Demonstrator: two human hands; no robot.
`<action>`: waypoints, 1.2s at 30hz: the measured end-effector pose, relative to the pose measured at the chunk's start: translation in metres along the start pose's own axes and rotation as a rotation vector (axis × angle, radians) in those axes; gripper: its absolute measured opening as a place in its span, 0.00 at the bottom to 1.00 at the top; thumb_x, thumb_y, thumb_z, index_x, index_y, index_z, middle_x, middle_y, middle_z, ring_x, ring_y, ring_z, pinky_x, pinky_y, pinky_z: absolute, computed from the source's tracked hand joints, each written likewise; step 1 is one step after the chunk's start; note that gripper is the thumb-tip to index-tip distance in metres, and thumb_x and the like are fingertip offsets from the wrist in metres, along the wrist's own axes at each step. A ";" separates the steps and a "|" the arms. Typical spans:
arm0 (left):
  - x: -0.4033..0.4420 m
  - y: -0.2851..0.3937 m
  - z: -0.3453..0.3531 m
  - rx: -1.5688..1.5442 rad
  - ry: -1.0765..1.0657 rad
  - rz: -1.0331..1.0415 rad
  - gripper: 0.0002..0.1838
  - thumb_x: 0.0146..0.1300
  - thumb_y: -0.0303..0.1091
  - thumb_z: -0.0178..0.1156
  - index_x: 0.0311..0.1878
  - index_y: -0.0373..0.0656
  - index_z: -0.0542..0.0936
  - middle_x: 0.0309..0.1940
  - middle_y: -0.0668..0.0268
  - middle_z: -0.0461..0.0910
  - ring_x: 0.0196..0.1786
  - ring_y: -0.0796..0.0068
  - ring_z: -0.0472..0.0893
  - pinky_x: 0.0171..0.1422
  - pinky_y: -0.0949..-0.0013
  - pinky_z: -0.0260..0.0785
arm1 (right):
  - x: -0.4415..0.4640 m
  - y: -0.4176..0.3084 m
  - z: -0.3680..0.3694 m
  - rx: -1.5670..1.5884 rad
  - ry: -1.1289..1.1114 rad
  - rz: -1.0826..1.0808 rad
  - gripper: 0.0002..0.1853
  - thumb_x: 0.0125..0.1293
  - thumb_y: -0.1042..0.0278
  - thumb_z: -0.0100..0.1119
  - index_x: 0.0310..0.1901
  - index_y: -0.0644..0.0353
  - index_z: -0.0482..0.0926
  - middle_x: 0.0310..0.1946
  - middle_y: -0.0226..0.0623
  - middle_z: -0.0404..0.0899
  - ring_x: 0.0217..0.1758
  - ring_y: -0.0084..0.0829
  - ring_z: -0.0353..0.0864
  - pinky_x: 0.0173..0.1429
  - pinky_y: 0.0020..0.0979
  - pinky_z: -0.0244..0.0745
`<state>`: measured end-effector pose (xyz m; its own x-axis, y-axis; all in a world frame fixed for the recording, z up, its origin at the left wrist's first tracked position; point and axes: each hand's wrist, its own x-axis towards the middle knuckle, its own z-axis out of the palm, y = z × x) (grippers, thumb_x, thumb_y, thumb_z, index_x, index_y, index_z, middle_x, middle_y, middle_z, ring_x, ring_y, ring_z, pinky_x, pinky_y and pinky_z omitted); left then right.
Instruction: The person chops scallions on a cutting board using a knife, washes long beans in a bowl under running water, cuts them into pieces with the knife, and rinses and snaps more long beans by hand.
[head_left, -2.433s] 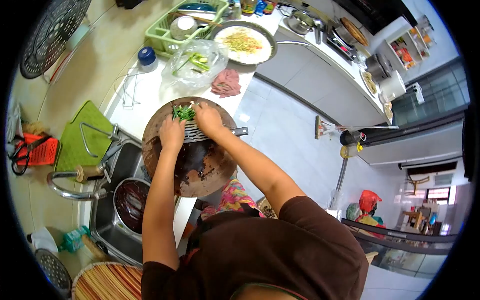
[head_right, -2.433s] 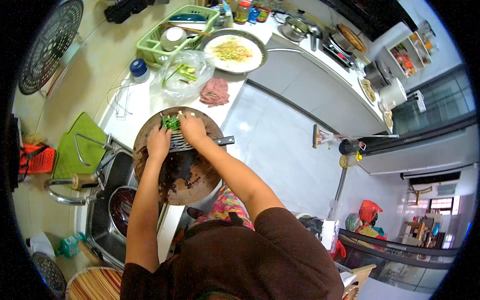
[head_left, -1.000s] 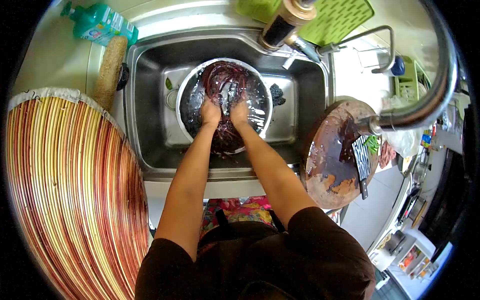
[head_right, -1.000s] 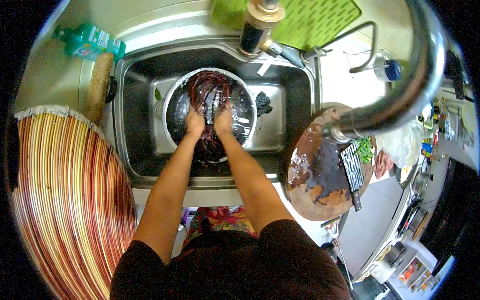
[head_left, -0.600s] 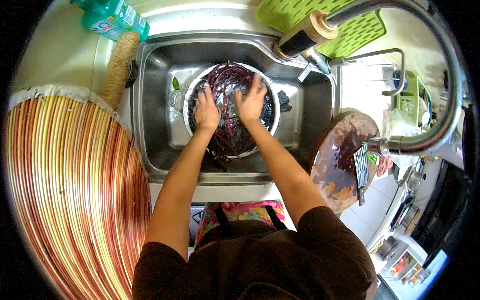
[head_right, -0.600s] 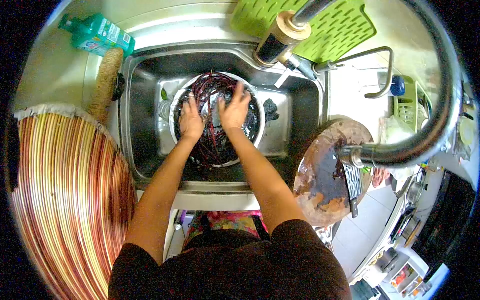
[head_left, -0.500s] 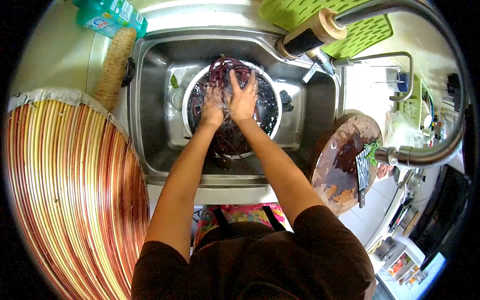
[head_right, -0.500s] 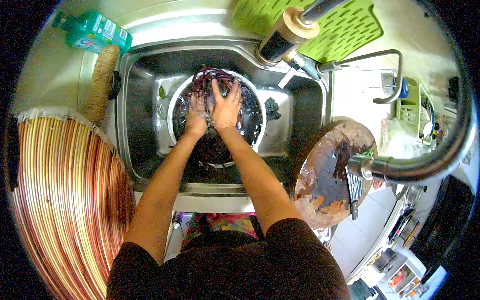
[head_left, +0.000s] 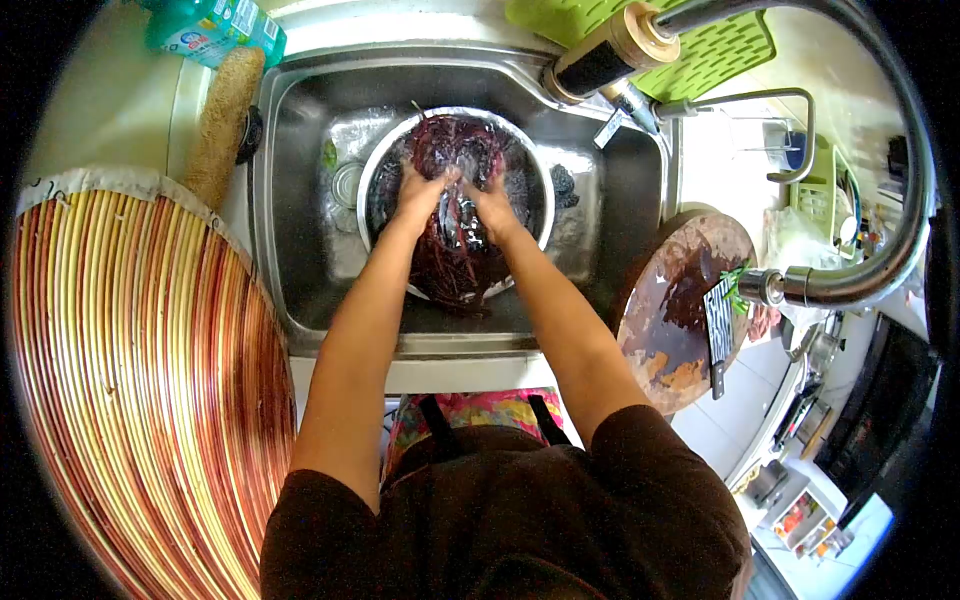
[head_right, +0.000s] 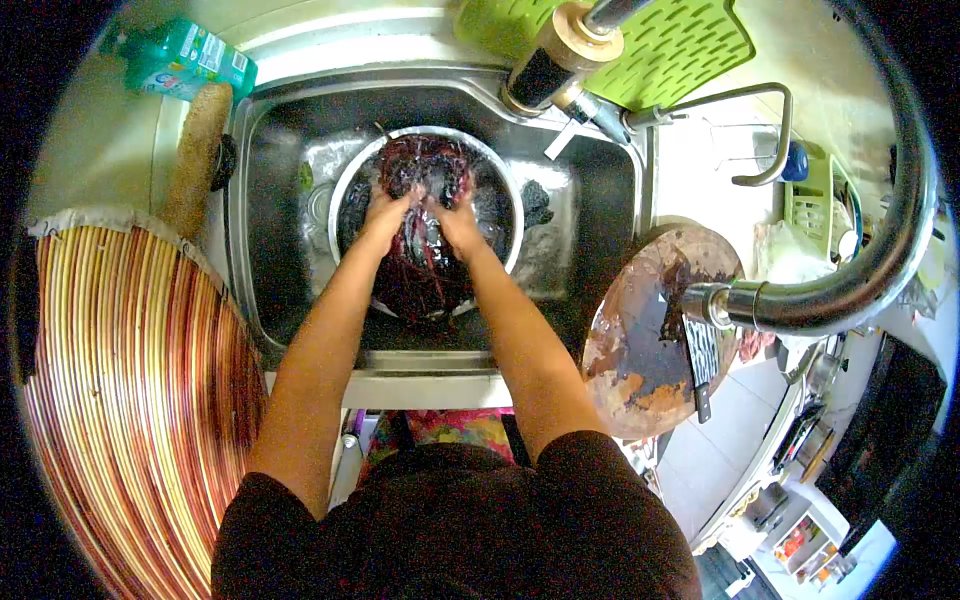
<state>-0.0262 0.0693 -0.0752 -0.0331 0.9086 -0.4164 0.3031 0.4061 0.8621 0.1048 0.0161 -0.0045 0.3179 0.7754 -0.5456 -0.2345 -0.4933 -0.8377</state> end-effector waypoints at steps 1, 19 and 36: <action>-0.007 0.006 0.005 -0.055 -0.021 -0.026 0.27 0.59 0.41 0.67 0.55 0.37 0.68 0.45 0.56 0.78 0.43 0.64 0.79 0.47 0.63 0.70 | 0.000 0.000 0.005 0.004 -0.066 0.085 0.41 0.67 0.68 0.58 0.73 0.64 0.44 0.65 0.48 0.65 0.65 0.37 0.67 0.67 0.33 0.63; -0.068 0.003 -0.080 0.302 -0.144 -0.051 0.25 0.60 0.44 0.63 0.55 0.38 0.77 0.46 0.53 0.79 0.47 0.58 0.79 0.53 0.62 0.70 | -0.097 0.005 0.022 -1.472 -0.487 0.024 0.46 0.68 0.48 0.50 0.75 0.59 0.35 0.71 0.54 0.51 0.73 0.47 0.57 0.71 0.49 0.59; -0.055 0.020 -0.066 1.506 -0.421 0.527 0.35 0.66 0.25 0.42 0.76 0.57 0.52 0.77 0.62 0.45 0.78 0.67 0.48 0.77 0.54 0.45 | -0.079 -0.027 -0.011 -1.428 -0.245 -0.193 0.46 0.60 0.30 0.53 0.71 0.53 0.55 0.69 0.51 0.56 0.70 0.49 0.61 0.67 0.51 0.62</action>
<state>-0.0814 0.0336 -0.0161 0.5348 0.7166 -0.4477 0.7991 -0.6012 -0.0077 0.0962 -0.0365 0.0606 0.0424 0.8478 -0.5286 0.9309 -0.2256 -0.2871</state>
